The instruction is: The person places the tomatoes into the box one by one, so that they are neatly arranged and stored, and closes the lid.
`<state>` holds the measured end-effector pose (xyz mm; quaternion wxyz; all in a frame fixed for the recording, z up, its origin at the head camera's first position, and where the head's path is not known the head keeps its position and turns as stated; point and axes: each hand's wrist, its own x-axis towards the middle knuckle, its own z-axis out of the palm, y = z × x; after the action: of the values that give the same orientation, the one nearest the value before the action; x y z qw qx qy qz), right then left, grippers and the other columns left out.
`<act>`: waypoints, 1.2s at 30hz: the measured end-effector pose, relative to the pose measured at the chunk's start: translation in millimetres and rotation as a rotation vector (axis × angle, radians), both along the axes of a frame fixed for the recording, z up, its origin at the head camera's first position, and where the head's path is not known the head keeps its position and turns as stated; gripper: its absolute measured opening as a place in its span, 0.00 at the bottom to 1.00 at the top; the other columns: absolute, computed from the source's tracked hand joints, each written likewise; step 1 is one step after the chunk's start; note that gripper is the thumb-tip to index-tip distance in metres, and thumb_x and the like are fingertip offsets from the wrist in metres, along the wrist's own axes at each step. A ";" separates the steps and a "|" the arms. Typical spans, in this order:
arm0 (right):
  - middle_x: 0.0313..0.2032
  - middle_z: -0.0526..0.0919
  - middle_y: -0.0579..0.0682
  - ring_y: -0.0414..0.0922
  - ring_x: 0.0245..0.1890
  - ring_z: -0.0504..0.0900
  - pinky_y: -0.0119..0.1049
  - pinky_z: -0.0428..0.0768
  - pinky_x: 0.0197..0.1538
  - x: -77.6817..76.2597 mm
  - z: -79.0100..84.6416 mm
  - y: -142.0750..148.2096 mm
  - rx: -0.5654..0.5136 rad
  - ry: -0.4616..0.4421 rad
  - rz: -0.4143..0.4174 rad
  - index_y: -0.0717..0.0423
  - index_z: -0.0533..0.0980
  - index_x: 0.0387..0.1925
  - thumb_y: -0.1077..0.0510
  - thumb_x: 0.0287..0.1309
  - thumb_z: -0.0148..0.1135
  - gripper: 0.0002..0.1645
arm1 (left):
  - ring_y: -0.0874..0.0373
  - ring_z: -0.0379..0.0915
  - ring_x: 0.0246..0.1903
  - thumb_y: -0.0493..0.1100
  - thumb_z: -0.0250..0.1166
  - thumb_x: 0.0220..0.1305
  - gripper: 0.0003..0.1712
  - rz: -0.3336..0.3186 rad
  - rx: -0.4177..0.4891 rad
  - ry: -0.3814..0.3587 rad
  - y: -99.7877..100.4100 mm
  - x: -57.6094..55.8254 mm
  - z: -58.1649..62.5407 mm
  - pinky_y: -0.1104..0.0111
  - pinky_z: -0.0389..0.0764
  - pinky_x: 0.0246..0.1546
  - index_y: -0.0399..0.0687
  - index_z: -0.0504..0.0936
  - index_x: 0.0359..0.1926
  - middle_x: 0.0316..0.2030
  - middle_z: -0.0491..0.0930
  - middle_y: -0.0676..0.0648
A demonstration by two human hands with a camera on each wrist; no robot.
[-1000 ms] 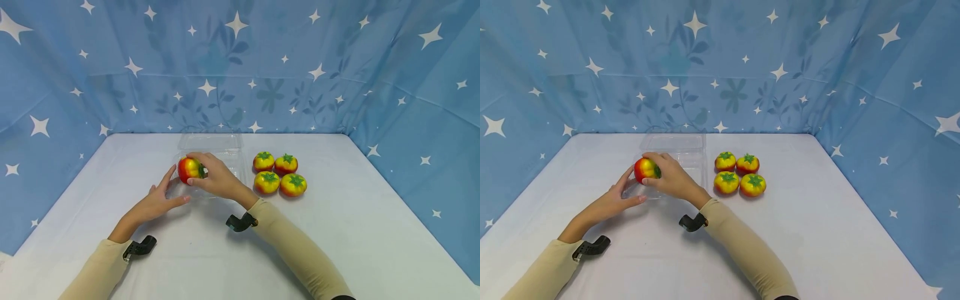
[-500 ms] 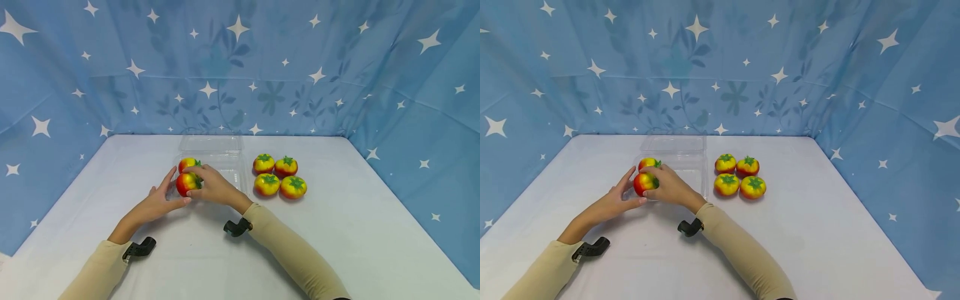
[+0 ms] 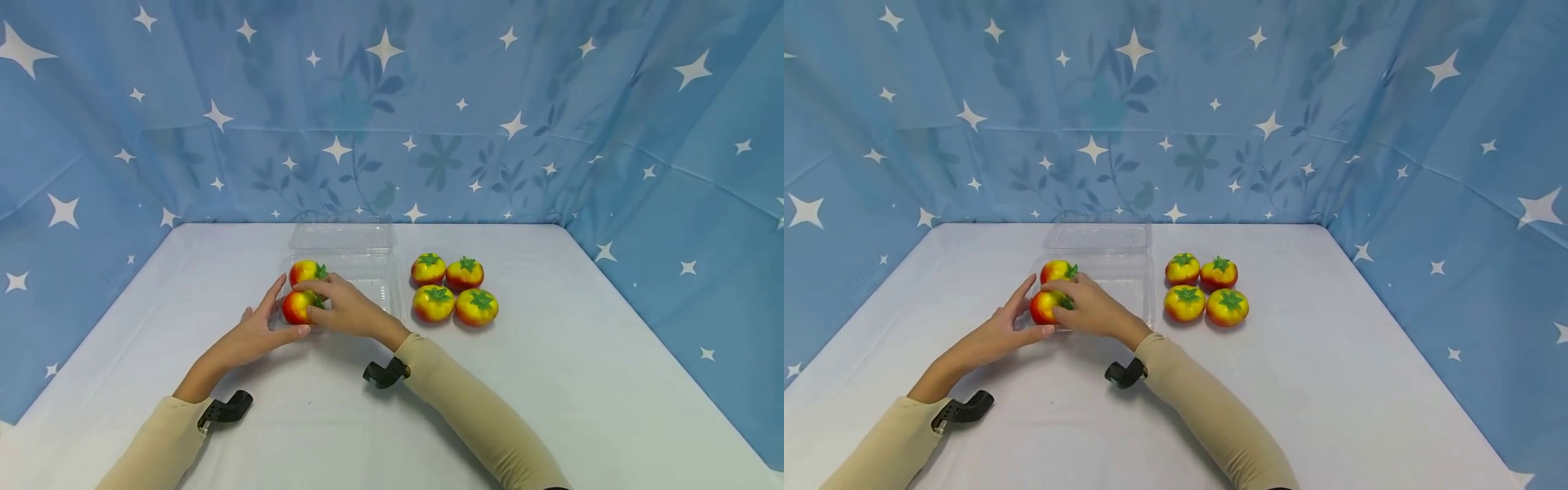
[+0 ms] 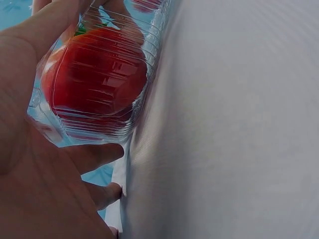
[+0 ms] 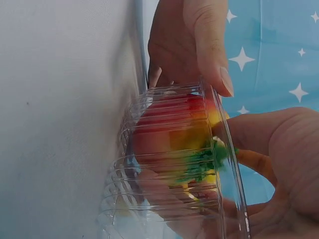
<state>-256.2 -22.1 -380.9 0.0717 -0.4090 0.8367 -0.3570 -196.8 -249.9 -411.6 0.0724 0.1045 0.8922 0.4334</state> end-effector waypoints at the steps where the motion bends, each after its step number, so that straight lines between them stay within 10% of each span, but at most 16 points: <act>1: 0.57 0.79 0.57 0.51 0.54 0.76 0.31 0.79 0.51 0.1 0.1 0.1 0.001 0.008 0.003 0.53 0.76 0.73 0.58 0.73 0.60 0.29 | 0.22 0.36 0.79 0.64 0.72 0.67 0.68 0.000 0.001 0.000 -0.1 0.2 -0.3 0.24 0.21 0.69 0.53 0.33 0.88 0.82 0.48 0.27; 18: 0.58 0.77 0.61 0.49 0.51 0.83 0.31 0.85 0.48 -7.0 23.9 19.1 -0.024 0.000 -0.101 0.57 0.68 0.78 0.55 0.75 0.65 0.35 | 0.21 0.35 0.79 0.64 0.72 0.67 0.69 0.012 -0.018 -0.006 1.6 -0.2 1.1 0.25 0.22 0.70 0.52 0.33 0.88 0.81 0.49 0.25; 36: 0.73 0.69 0.62 0.59 0.68 0.75 0.56 0.79 0.66 -33.0 83.0 128.1 -0.186 0.052 -0.381 0.55 0.67 0.79 0.52 0.77 0.62 0.35 | 0.23 0.33 0.80 0.64 0.72 0.67 0.69 0.004 -0.011 -0.012 1.7 -0.4 -0.4 0.27 0.21 0.71 0.53 0.32 0.88 0.82 0.45 0.26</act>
<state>-289.2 106.0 -297.9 -0.0566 -0.2571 0.8640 -0.4292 -197.2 -248.2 -412.0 0.0778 0.0998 0.8943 0.4291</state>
